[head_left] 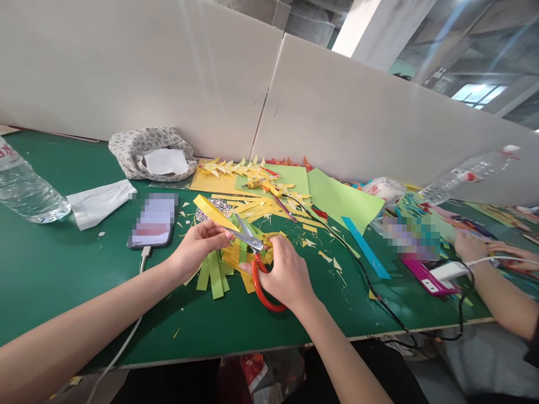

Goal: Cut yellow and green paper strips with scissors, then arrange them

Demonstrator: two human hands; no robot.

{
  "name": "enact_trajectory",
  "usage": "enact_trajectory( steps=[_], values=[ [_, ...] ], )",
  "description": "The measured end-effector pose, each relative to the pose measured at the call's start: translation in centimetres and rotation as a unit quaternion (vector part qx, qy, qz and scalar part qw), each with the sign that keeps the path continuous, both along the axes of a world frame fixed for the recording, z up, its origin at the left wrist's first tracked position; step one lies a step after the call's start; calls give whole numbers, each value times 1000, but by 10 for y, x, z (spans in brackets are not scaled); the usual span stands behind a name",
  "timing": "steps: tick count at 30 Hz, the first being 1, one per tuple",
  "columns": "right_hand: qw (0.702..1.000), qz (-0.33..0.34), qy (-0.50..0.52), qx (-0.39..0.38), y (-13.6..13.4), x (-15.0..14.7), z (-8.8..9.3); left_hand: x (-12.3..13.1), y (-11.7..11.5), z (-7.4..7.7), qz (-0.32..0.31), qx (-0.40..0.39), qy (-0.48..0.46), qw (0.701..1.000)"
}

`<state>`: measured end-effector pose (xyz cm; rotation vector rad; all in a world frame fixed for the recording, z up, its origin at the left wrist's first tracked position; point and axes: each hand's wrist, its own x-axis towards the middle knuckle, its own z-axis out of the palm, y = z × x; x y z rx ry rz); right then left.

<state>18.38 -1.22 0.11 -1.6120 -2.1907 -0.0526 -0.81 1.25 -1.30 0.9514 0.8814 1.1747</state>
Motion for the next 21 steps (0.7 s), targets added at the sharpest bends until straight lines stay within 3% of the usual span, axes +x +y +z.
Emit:
enact_trajectory(
  steps=[21],
  values=[
    [1000,10,7,-11,-2,-3,0,0,0,-4,-10,40,30,999]
  ],
)
